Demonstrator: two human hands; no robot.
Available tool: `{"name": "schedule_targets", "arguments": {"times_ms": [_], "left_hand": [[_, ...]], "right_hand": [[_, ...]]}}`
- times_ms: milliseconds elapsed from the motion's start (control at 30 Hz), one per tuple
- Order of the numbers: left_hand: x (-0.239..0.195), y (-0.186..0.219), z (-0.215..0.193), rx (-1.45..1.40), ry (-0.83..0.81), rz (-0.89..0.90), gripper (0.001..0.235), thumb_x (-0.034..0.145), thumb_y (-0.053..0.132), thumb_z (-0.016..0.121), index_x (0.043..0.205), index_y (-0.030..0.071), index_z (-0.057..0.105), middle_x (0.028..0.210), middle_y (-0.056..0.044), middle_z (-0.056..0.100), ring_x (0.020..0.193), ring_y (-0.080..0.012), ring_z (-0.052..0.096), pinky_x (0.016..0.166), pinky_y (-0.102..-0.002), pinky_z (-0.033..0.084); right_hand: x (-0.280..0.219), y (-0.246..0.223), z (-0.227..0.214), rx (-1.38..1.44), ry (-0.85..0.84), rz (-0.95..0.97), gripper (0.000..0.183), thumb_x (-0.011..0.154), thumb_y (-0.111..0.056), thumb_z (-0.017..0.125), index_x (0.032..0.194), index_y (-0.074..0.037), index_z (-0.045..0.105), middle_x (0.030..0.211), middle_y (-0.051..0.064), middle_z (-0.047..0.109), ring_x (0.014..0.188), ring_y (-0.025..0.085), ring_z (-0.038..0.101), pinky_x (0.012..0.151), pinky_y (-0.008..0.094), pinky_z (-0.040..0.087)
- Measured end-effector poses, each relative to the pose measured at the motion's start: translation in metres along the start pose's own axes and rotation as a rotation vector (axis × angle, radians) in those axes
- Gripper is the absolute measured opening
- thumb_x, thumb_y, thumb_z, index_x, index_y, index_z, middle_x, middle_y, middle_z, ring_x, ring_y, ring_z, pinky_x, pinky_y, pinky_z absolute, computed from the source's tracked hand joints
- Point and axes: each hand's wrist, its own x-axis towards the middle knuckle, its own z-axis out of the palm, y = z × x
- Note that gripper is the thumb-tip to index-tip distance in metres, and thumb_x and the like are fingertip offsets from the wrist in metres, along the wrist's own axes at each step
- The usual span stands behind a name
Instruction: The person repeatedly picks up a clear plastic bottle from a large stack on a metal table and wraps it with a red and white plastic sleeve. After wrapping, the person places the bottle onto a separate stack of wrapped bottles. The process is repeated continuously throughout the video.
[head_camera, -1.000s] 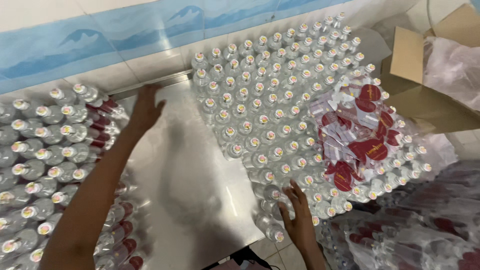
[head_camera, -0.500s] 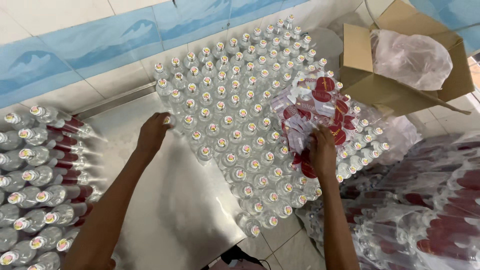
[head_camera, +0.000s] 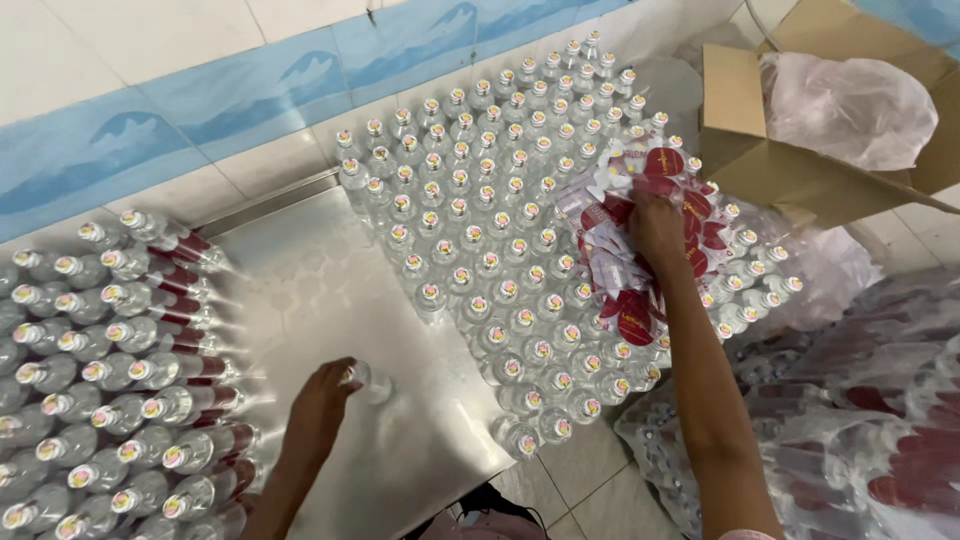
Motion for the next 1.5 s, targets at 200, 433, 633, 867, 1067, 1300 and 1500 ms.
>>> {"name": "schedule_targets", "arguments": {"times_ms": [200, 433, 633, 867, 1067, 1300, 1500], "left_hand": [[-0.053, -0.015, 0.034, 0.081, 0.032, 0.124, 0.056, 0.091, 0.005, 0.075, 0.145, 0.012, 0.063, 0.142, -0.011, 0.069, 0.125, -0.0305, 0.069, 0.091, -0.042, 0.062], [-0.070, -0.010, 0.042, 0.058, 0.094, 0.246, 0.060, 0.092, 0.003, 0.076, 0.148, 0.011, 0.057, 0.148, -0.016, 0.064, 0.125, -0.0359, 0.069, 0.086, -0.047, 0.066], [-0.073, 0.042, 0.013, -0.272, -0.015, -0.022, 0.057, 0.097, 0.043, 0.076, 0.146, 0.015, 0.066, 0.149, -0.004, 0.068, 0.135, -0.0251, 0.062, 0.114, -0.043, 0.051], [-0.087, 0.117, -0.050, -1.292, -0.097, -0.314, 0.081, 0.080, 0.027, 0.085, 0.155, 0.014, 0.057, 0.152, -0.013, 0.072, 0.135, -0.0265, 0.070, 0.107, -0.042, 0.058], [-0.104, 0.082, -0.031, -1.230, 0.059, -0.419, 0.029, 0.090, 0.009, 0.086, 0.117, -0.002, 0.087, 0.097, -0.013, 0.085, 0.084, -0.0194, 0.074, 0.068, -0.028, 0.055], [-0.101, 0.064, -0.031, -1.252, 0.223, -0.426, 0.030, 0.082, 0.009, 0.097, 0.106, 0.000, 0.082, 0.091, -0.010, 0.080, 0.085, -0.0180, 0.070, 0.083, -0.034, 0.057], [-0.082, 0.084, -0.044, -1.184, 0.214, -0.318, 0.040, 0.080, 0.016, 0.102, 0.108, 0.003, 0.076, 0.085, -0.005, 0.069, 0.080, -0.0141, 0.064, 0.074, -0.030, 0.055]], "right_hand": [[-0.029, -0.033, -0.020, 0.451, 0.318, 0.108, 0.028, 0.106, 0.001, 0.061, 0.129, -0.001, 0.075, 0.100, 0.016, 0.078, 0.078, 0.028, 0.072, 0.067, 0.042, 0.061], [-0.111, -0.193, -0.085, 1.289, -0.018, 0.580, 0.030, 0.110, -0.008, 0.060, 0.138, -0.011, 0.070, 0.166, 0.011, 0.059, 0.118, 0.031, 0.075, 0.089, 0.042, 0.072], [-0.177, -0.259, -0.005, 1.338, -0.188, 0.528, 0.056, 0.091, -0.005, 0.084, 0.145, -0.005, 0.068, 0.115, 0.009, 0.081, 0.104, 0.026, 0.076, 0.089, 0.038, 0.066], [-0.254, -0.345, 0.011, 1.516, -0.454, 0.344, 0.047, 0.085, -0.002, 0.089, 0.131, -0.005, 0.081, 0.096, 0.008, 0.083, 0.093, 0.018, 0.076, 0.092, 0.034, 0.062], [-0.280, -0.369, 0.014, 1.373, -0.449, 0.400, 0.052, 0.084, -0.016, 0.090, 0.134, -0.007, 0.079, 0.117, 0.011, 0.085, 0.114, 0.020, 0.079, 0.100, 0.034, 0.064], [-0.313, -0.380, 0.025, 1.159, -0.127, 0.121, 0.043, 0.091, -0.019, 0.088, 0.132, -0.010, 0.078, 0.125, 0.009, 0.080, 0.118, 0.023, 0.077, 0.101, 0.034, 0.065], [-0.298, -0.399, 0.043, 1.147, -0.158, 0.001, 0.058, 0.087, -0.010, 0.093, 0.142, -0.006, 0.073, 0.118, 0.018, 0.082, 0.115, 0.032, 0.079, 0.103, 0.044, 0.064]]}}
